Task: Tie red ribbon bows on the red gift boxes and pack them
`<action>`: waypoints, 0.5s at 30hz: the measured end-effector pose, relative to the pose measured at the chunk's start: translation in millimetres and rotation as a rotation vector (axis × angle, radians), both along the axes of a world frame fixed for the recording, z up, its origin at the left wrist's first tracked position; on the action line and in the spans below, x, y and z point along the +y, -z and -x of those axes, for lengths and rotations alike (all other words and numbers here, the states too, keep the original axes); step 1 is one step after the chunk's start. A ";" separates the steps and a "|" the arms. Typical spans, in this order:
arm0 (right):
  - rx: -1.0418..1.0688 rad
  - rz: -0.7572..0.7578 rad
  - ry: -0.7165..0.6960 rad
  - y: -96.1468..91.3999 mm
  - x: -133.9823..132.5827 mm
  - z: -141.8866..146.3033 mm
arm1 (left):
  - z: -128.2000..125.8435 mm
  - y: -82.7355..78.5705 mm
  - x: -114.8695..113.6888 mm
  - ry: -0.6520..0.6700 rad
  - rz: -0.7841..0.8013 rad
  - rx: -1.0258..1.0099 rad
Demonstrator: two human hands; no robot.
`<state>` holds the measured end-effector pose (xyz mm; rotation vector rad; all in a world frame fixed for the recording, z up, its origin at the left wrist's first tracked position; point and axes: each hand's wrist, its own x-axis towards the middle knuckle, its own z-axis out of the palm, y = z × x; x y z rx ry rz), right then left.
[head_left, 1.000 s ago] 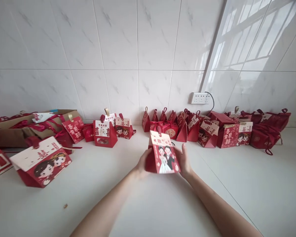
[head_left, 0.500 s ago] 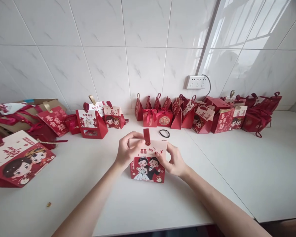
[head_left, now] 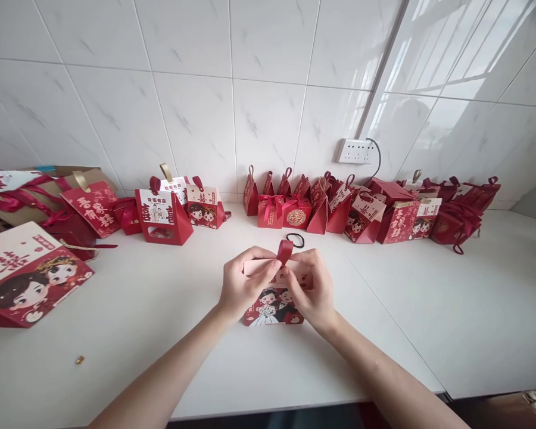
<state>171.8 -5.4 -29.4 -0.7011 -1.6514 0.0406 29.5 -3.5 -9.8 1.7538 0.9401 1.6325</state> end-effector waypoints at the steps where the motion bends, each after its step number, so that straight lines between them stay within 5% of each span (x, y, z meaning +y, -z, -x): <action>1: 0.006 0.002 0.001 0.5 0.9 0.2 | 0.2 0.0 0.4 0.003 0.047 -0.003; 15: 0.057 0.107 -0.043 1.9 4.0 0.8 | -2.5 -4.1 3.1 0.067 0.139 -0.068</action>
